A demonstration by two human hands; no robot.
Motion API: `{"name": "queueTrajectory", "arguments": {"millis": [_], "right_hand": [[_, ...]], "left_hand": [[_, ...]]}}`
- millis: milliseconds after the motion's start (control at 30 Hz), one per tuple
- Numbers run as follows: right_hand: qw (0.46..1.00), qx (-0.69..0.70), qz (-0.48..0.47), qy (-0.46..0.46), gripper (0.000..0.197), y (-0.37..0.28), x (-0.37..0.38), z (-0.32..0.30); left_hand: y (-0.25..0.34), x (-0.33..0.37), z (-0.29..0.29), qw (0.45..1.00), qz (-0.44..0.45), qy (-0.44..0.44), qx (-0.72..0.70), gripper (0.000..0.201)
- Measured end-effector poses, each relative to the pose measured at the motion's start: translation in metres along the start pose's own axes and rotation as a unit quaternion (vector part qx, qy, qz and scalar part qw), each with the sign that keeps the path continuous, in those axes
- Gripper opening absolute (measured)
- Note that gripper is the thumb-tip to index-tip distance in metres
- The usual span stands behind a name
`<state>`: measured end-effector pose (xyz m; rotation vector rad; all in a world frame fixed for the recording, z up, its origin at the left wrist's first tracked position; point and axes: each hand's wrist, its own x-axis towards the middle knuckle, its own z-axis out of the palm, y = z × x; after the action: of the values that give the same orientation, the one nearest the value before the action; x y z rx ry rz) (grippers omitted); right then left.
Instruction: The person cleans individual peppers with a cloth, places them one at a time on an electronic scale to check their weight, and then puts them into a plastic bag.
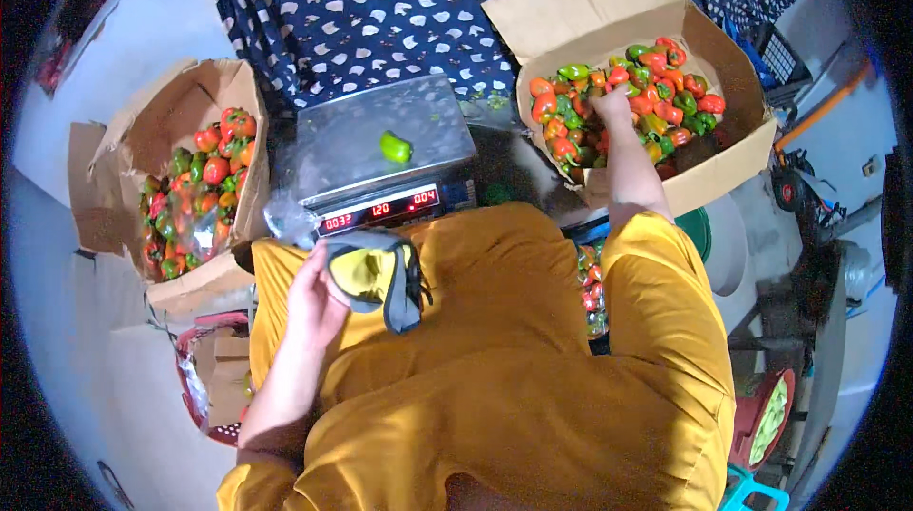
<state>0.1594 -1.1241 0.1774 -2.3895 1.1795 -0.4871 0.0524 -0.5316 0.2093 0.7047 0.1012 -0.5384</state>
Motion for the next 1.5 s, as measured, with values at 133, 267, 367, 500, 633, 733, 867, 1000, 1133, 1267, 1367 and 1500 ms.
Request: {"name": "queueTrajectory", "arguments": {"millis": [133,267,367,500,633,733,867,1000,1133,1267,1367,1500], "right_hand": [[0.996,0.024,-0.02,-0.079,0.052,0.011,0.007,0.021],[0.991,-0.01,-0.005,-0.135,0.034,0.034,0.017,0.01],[0.973,0.135,0.007,-0.186,0.028,-0.017,-0.031,-0.009],[0.797,0.477,-0.056,-0.365,0.015,-0.073,-0.104,-0.041],[0.72,0.546,-0.108,-0.415,0.012,-0.153,-0.223,-0.022],[0.644,0.566,-0.08,-0.508,0.012,-0.196,-0.31,-0.002],[0.537,0.616,-0.071,-0.572,0.023,-0.209,-0.384,0.032],[0.605,0.57,-0.078,-0.551,0.023,-0.192,-0.403,0.047],[0.654,0.574,-0.13,-0.475,0.026,-0.186,-0.403,0.07],[0.685,0.478,-0.18,-0.52,0.035,-0.171,-0.384,0.084],[0.665,0.486,-0.171,-0.542,0.041,-0.179,-0.388,0.064],[0.642,0.503,-0.14,-0.562,0.044,-0.177,-0.392,0.068]], "left_hand": [[0.025,-0.031,0.015,0.998,0.041,-0.021,-0.047,0.03],[0.042,-0.031,0.024,0.985,0.126,-0.11,-0.044,0.03],[0.051,-0.037,0.046,0.976,0.19,-0.1,-0.043,0.031],[0.057,-0.025,0.065,0.934,0.255,-0.246,0.041,0.035],[0.054,-0.015,0.08,0.928,0.308,-0.188,0.095,0.027],[0.049,-0.007,0.079,0.906,0.328,-0.129,0.233,0.018],[0.03,0.022,0.058,0.505,0.456,0.043,0.731,0.028],[0.009,0.031,0.022,0.625,0.37,0.058,0.684,0.042],[0.004,0.044,0.019,0.62,0.347,0.101,0.697,0.036],[0.011,0.051,0.016,0.611,0.236,0.099,0.749,0.029],[0.021,0.055,-0.006,0.63,0.231,0.08,0.737,0.027],[0.022,0.062,-0.029,0.694,0.216,0.094,0.681,0.026]]}}
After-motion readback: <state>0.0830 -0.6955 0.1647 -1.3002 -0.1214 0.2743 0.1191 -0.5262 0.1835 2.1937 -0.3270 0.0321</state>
